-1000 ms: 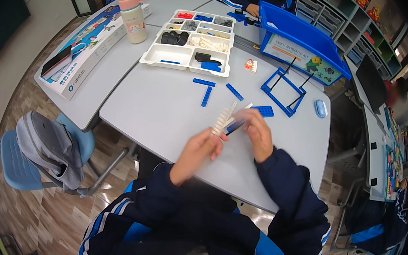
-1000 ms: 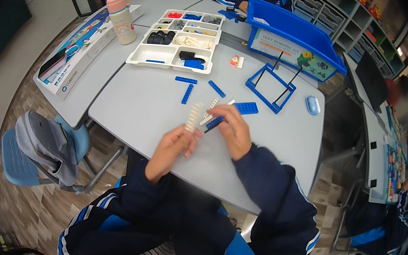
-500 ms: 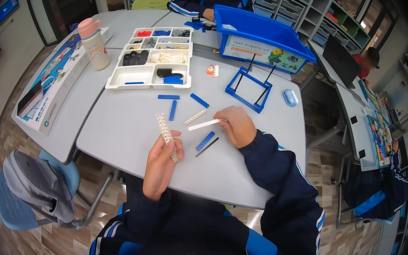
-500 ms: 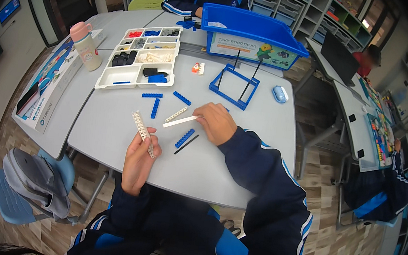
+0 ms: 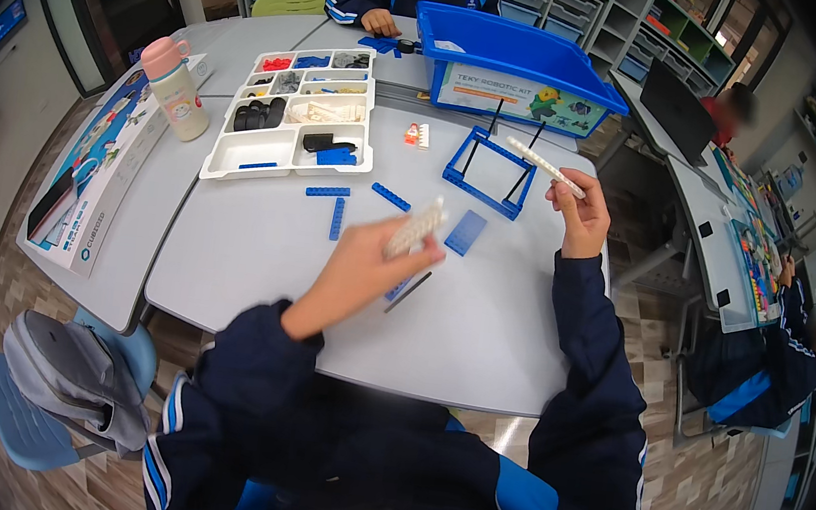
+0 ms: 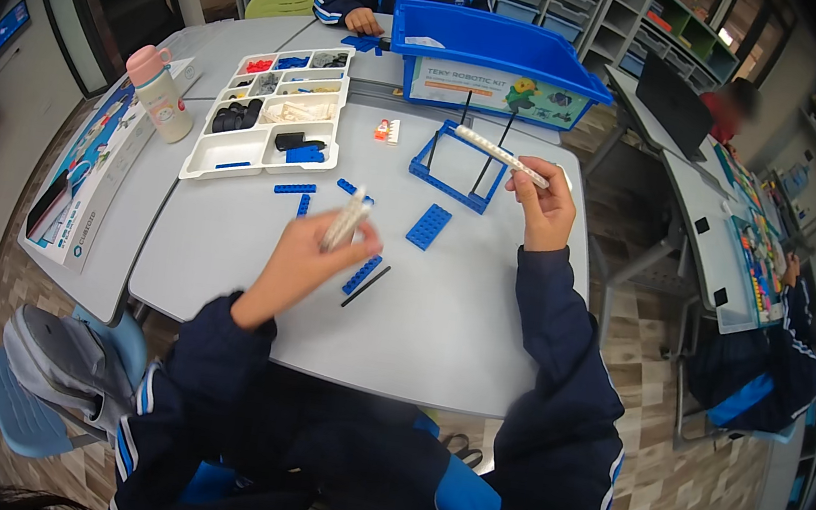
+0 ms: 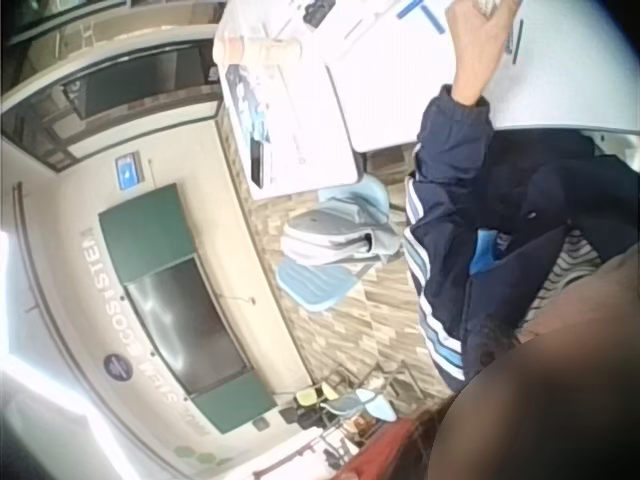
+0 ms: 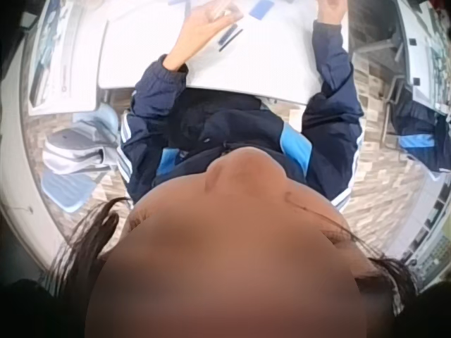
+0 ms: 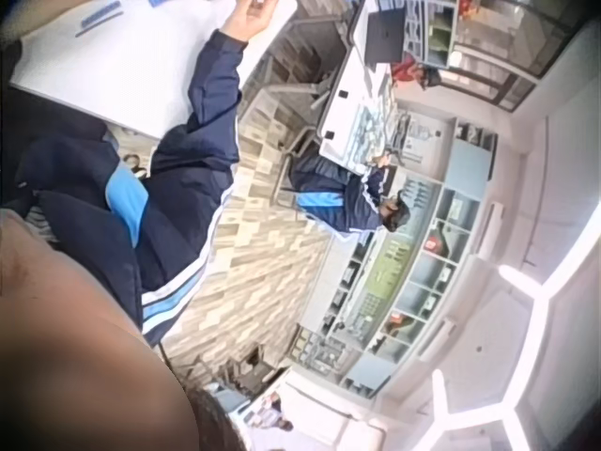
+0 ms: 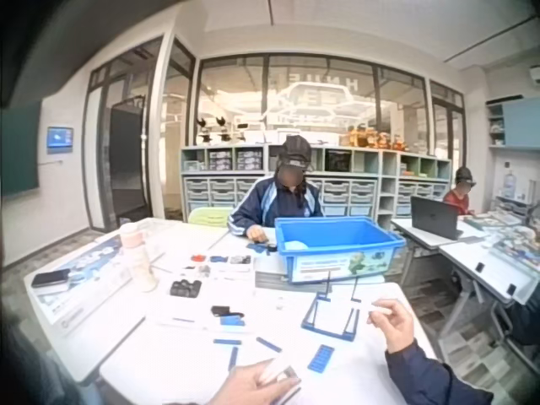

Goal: The person assembles a small structure using blue and white plastic pieces and black rods. They connect beams and plates, insert rods into a frame, and repeatedly pick up and place components on the table. The assembly remains incomplete by the end of the clip.

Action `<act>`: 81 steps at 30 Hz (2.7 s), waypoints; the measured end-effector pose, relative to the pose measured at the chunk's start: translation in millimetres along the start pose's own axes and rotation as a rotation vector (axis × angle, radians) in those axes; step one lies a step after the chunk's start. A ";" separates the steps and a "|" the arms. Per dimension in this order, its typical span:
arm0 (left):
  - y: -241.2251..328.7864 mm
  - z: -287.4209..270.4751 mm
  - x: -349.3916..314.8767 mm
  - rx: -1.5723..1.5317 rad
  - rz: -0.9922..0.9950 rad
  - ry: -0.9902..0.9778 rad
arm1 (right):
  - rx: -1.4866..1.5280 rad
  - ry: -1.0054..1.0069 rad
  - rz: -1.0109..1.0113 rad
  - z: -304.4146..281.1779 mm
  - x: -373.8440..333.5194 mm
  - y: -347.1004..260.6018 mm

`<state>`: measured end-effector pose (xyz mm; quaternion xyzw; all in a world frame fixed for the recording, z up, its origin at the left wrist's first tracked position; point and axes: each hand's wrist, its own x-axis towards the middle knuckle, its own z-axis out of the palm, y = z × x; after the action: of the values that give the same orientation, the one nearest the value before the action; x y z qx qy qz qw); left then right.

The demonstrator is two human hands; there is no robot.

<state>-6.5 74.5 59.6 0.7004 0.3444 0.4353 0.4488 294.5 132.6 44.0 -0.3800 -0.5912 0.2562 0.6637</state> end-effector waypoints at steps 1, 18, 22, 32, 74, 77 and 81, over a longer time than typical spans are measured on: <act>-2.4 -1.3 20.6 0.027 -0.010 0.029 | 0.021 -0.016 -0.026 2.4 -1.9 -1.2; -87.4 7.5 83.3 -0.291 -0.233 0.059 | -0.553 -0.130 -0.270 14.0 -17.9 -2.2; -91.5 15.0 83.8 -0.324 -0.217 0.036 | -0.524 -0.253 -0.139 21.6 -25.3 7.6; -100.9 17.3 82.4 -0.302 -0.111 -0.010 | -0.596 -0.611 -0.070 30.7 -33.9 25.6; -103.0 -133.8 87.5 1.026 0.133 0.160 | -0.764 -0.420 -0.306 41.3 -32.7 17.6; -100.5 -134.4 92.4 0.987 0.043 0.139 | -0.753 -0.574 -0.389 46.4 -29.1 17.7; -105.3 -135.0 96.4 0.939 0.035 0.137 | -0.781 -0.728 -0.361 61.5 -31.7 20.6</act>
<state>-103.2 240.9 20.3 0.8028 0.5210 0.2851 0.0525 231.1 131.9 9.4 -0.3775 -0.8885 0.0152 0.2604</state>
